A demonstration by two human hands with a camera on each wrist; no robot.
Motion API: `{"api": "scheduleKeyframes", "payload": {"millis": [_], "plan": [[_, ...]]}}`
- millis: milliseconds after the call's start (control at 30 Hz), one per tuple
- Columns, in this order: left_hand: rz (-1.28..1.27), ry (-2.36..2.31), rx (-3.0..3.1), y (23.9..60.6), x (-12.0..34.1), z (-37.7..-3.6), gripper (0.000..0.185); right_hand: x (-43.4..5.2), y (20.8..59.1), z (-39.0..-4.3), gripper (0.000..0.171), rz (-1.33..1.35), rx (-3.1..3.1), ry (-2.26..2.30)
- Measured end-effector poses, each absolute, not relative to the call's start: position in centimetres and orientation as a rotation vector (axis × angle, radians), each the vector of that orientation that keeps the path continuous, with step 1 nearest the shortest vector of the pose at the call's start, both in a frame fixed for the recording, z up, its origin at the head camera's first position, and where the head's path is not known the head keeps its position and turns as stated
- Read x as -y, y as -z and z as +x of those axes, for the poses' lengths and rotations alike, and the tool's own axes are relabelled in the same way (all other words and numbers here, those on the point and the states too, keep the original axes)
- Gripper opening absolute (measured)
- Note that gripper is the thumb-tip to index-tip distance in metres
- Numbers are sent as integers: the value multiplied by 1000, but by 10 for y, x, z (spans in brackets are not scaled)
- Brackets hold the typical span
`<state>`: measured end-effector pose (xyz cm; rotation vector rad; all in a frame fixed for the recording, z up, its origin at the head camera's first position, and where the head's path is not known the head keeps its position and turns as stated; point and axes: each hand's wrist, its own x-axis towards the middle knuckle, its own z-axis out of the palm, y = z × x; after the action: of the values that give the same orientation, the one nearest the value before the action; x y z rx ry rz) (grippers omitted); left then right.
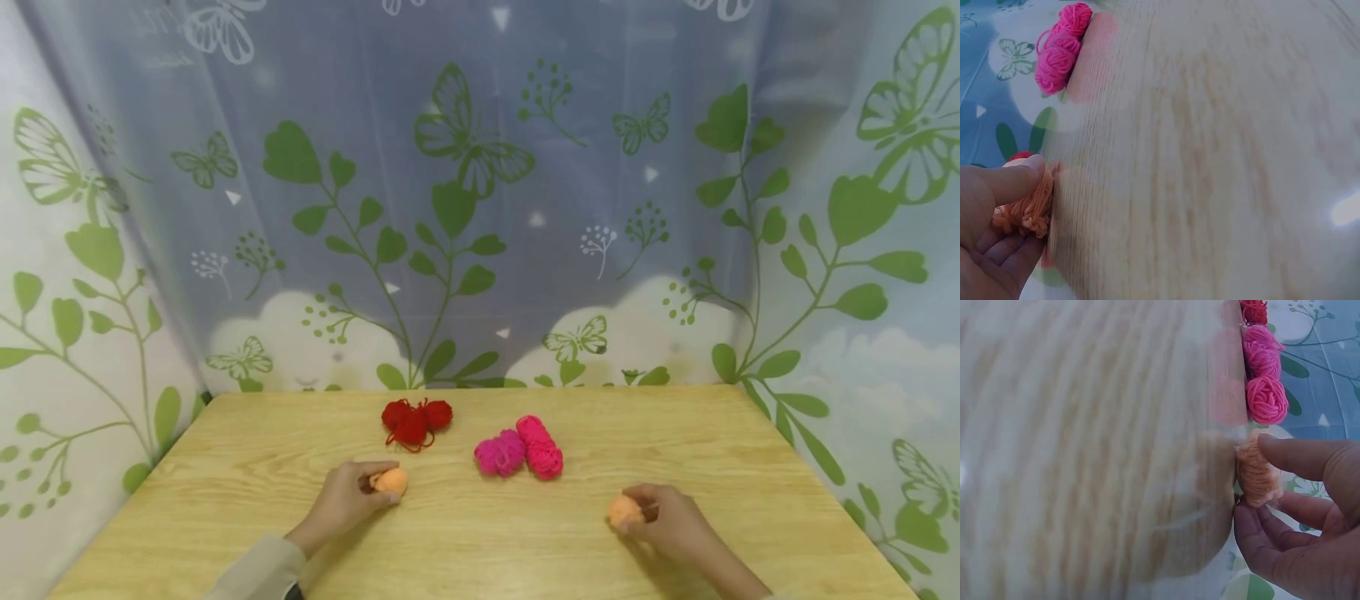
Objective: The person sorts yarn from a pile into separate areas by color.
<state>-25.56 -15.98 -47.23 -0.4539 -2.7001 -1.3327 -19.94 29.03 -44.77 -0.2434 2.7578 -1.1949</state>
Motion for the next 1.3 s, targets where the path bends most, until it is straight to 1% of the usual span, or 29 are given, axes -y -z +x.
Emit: {"api": "scheduleKeyframes", "payload": {"millis": [667, 933, 1133, 1300], "plan": [[-467, 1322, 2696, 474, 161, -256, 44, -284, 447, -201, 50, -194, -2799, 1125], [-466, 1324, 2694, 472, 160, -256, 43, -283, 441, -206, 46, -214, -2776, 1180], [-460, 1327, 2700, 471, 160, -256, 44, -267, 432, -212, 47, -302, -2719, 1253], [-459, 1316, 2705, 470, 161, -255, 43, -243, 427, -217, 48, -397, -2649, 1348]]}}
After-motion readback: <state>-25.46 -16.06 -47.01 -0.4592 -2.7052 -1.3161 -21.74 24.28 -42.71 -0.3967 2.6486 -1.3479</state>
